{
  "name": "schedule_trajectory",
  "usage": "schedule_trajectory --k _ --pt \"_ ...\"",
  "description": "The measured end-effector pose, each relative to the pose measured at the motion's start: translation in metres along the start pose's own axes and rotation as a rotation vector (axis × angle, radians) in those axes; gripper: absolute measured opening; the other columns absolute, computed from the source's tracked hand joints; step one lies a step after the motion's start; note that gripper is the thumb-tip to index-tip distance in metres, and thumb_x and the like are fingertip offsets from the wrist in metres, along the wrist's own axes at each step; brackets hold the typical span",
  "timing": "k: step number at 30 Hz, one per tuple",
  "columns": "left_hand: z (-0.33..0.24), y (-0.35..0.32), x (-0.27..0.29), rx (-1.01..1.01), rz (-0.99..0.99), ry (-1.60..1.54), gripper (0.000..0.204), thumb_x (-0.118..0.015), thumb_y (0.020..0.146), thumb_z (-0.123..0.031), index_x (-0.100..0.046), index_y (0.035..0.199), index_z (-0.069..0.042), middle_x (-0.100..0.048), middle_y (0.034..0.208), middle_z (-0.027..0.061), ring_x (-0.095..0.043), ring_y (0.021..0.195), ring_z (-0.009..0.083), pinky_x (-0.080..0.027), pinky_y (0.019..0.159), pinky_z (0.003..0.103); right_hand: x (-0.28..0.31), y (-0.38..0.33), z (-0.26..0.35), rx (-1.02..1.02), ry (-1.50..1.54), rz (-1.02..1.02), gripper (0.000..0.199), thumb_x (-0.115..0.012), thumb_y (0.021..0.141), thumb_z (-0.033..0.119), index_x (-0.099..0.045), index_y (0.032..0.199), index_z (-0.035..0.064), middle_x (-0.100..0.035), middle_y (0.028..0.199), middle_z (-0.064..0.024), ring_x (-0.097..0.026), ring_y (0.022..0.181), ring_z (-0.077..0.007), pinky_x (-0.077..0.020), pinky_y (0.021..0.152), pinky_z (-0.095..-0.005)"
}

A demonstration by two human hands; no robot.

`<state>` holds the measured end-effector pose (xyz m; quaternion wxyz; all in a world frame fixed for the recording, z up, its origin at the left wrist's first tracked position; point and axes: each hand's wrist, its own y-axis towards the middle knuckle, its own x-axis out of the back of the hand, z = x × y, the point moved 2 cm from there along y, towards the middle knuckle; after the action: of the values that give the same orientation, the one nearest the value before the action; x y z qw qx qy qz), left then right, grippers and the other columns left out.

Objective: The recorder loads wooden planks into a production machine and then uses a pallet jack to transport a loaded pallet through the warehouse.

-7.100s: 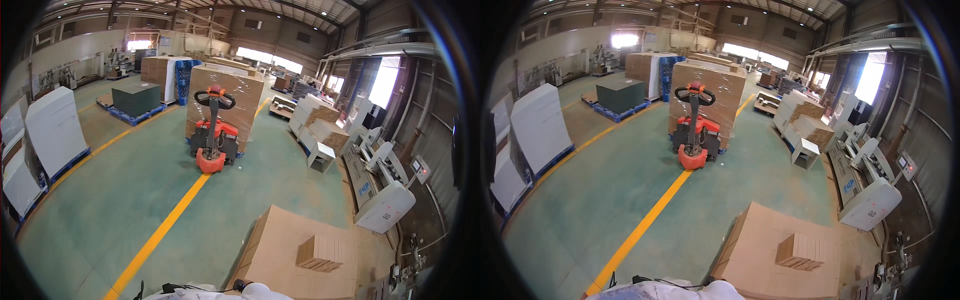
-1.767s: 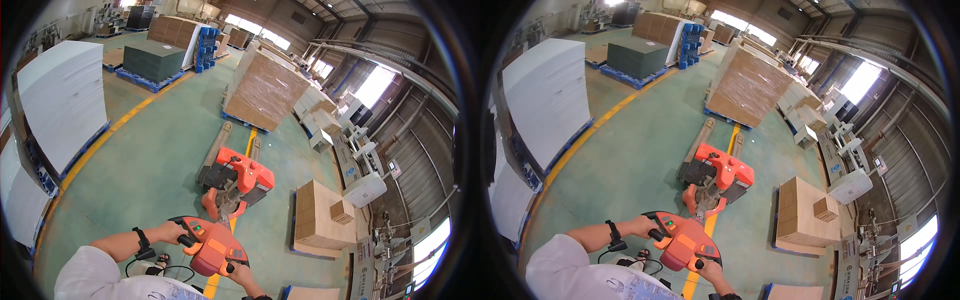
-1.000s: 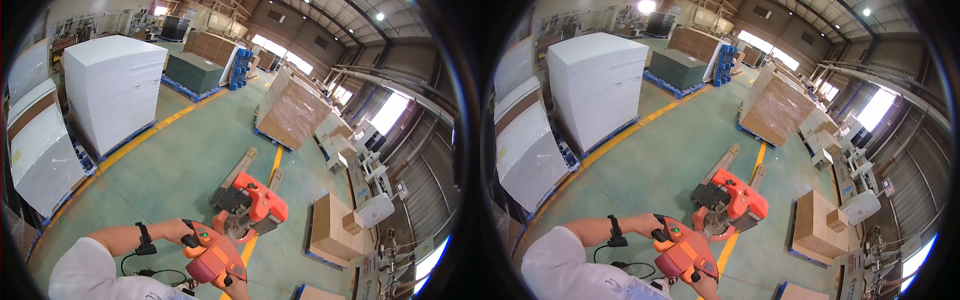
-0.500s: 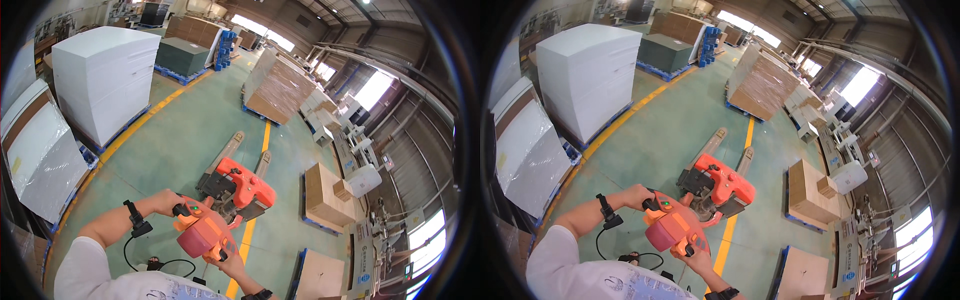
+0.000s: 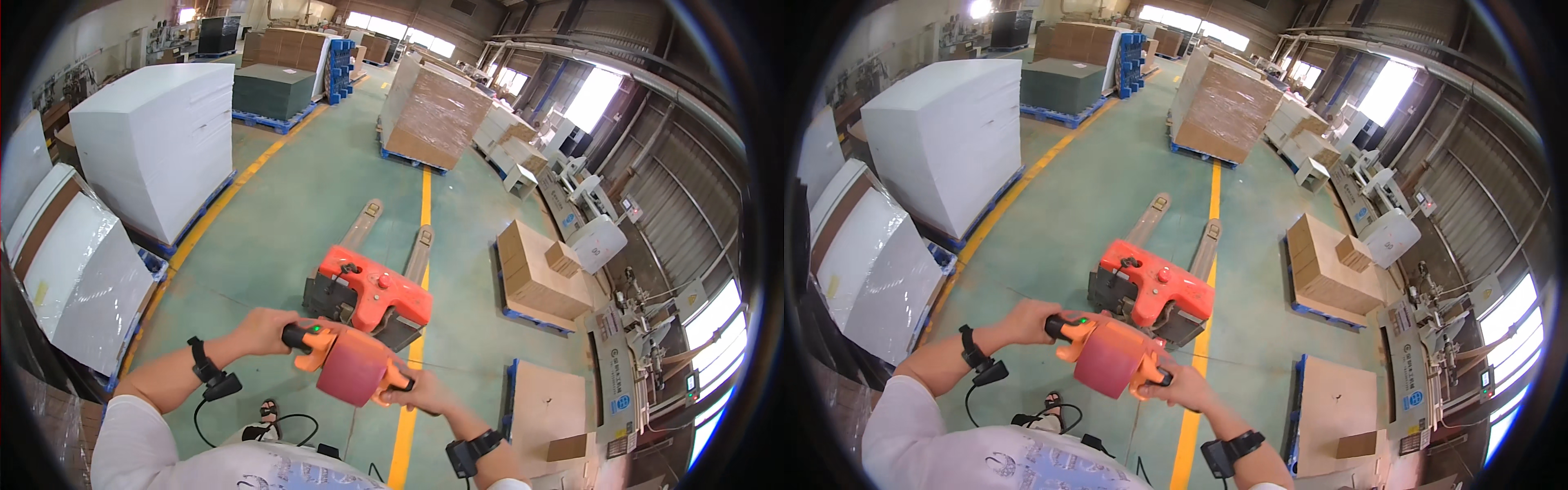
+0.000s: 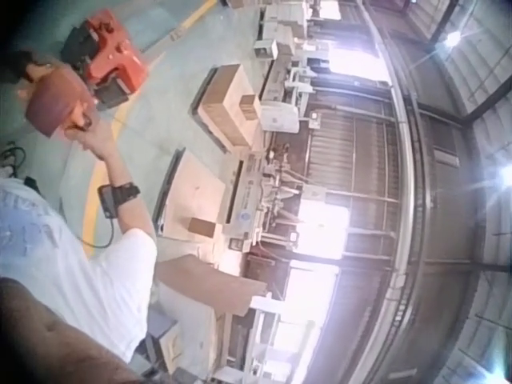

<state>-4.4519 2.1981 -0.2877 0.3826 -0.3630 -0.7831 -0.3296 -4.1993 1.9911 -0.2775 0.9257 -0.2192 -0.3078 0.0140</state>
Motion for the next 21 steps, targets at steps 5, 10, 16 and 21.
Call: schedule_trajectory --k 5,10,16,21 --pt "0.008 0.011 0.023 -0.047 0.033 -0.254 0.043 -0.080 0.058 -0.029 -0.061 0.091 -0.009 -0.063 0.076 0.0070 -0.062 0.068 0.0215 -0.047 0.061 0.032 0.024 -0.003 0.011 -0.081 0.178 -0.003 0.052 -0.071 0.071 0.048 -0.061 0.102 0.0069 -0.059 0.066 -0.0015 -0.056 0.052 -0.0080 -0.0472 0.053 -0.0239" --pt "0.034 0.038 0.022 0.110 -0.078 -0.318 0.039 -0.078 0.064 -0.034 -0.062 0.085 -0.005 -0.061 0.072 0.0023 -0.058 0.066 0.0138 -0.044 0.059 0.027 0.039 0.007 0.028 0.064 -0.318 -0.486 0.059 -0.035 0.091 0.052 -0.061 0.092 -0.0016 -0.061 0.082 -0.0262 -0.058 0.079 -0.0454 -0.0454 0.072 -0.0482" --pt "0.037 0.033 0.024 0.108 -0.143 -0.377 0.043 -0.077 0.062 -0.043 -0.062 0.078 -0.007 -0.059 0.064 0.0034 -0.058 0.060 0.0138 -0.045 0.057 0.028 0.035 0.028 0.030 0.024 -0.386 -0.705 0.065 -0.032 0.092 0.051 -0.063 0.074 -0.0023 -0.058 0.072 -0.0275 -0.057 0.074 -0.0439 -0.0443 0.066 -0.0486" --pt "0.018 0.028 0.018 0.147 -0.249 -0.351 0.050 -0.077 0.058 -0.051 -0.062 0.077 -0.007 -0.059 0.064 0.0053 -0.058 0.059 0.0157 -0.045 0.057 0.029 0.052 0.024 0.018 0.083 -0.246 -0.728 0.057 -0.037 0.092 0.047 -0.063 0.073 -0.0001 -0.056 0.064 -0.0246 -0.057 0.067 -0.0422 -0.0437 0.059 -0.0458"
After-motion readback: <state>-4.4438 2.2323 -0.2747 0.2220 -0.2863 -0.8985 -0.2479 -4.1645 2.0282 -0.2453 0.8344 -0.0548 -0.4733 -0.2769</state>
